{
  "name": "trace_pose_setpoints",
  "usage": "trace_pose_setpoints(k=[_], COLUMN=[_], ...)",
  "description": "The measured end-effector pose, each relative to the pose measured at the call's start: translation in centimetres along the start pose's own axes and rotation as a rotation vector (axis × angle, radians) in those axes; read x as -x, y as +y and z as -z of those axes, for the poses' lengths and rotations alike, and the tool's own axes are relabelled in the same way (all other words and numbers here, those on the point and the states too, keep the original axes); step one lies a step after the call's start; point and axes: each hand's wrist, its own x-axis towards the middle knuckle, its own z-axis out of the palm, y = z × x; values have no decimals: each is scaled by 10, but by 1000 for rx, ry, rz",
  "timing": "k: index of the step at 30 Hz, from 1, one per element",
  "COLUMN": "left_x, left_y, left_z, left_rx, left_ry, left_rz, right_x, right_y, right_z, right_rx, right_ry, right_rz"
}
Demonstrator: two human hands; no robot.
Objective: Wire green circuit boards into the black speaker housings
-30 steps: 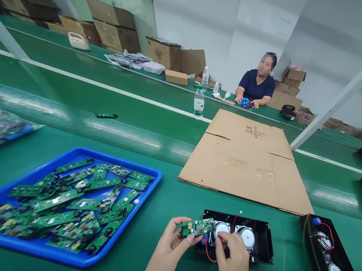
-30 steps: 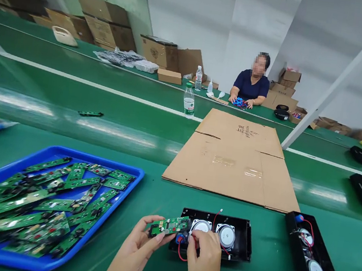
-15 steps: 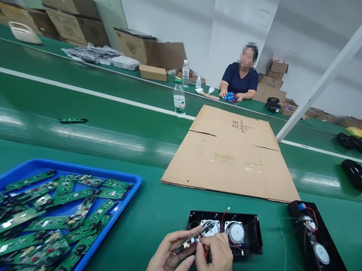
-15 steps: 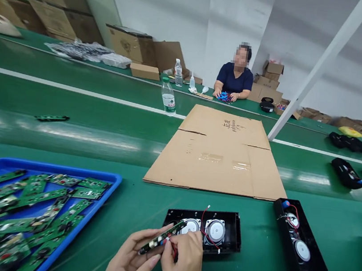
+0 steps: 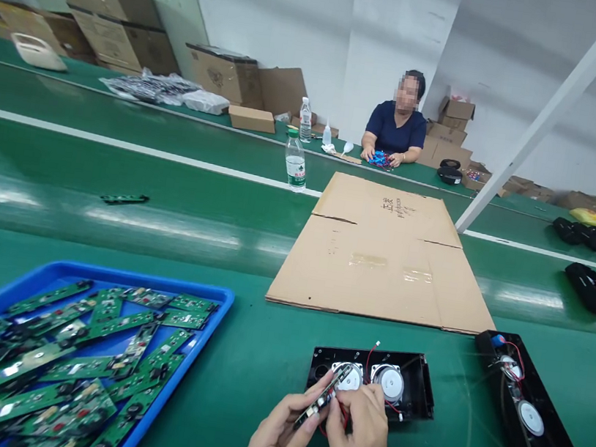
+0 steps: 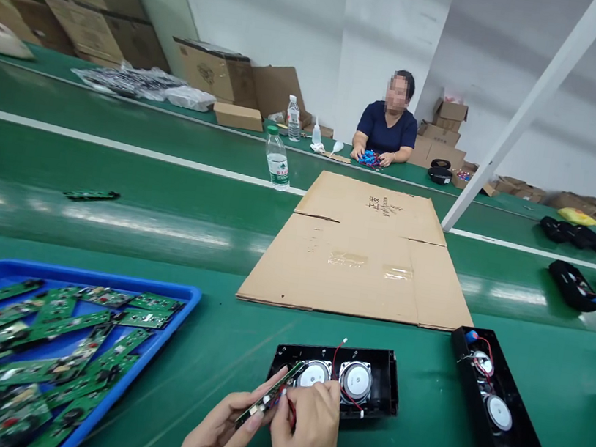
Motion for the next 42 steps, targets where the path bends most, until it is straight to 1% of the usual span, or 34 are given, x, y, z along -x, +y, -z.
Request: trace_pose_setpoints(k=[3,8,14,19,21,23,27,32,36,39,41,42], left_x=[-1,-4,-7,-10,-10,-8,-3,-2,-3,-1,0,0], left_y=[-3,-7,-4,3,3,2,-1,-1,-2,1,4,6], left_z=[1,2,8,18,22,25,29,35,41,41,41,42], left_rx=[36,62,81,-54,-106,-143,-213,-251,-306,-363,-374,-367], left_ry=[-18,16,-36,-81,-80,-63,-45,-77,-113,-132,-125,-122], left_rz=[12,18,-6,37,42,15,-48,-72,-115,-83,-26,3], right_x=[1,2,0,-2,-3,-4,-4,-7,-10,-10,-10,-11], right_y=[1,0,-2,-3,-3,-3,-5,-9,-10,-12,-11,-9], right_z=[-1,-1,3,5,6,8,12,19,18,16,18,22], right_rx=[14,39,-11,-6,-39,-86,-162,-214,-272,-266,-258,-253], right_ry=[-23,-49,-35,-12,-6,-10,-61,-111,-107,-136,-199,-244], right_rz=[37,113,126,143,107,62,47,38,59,126,170,169])
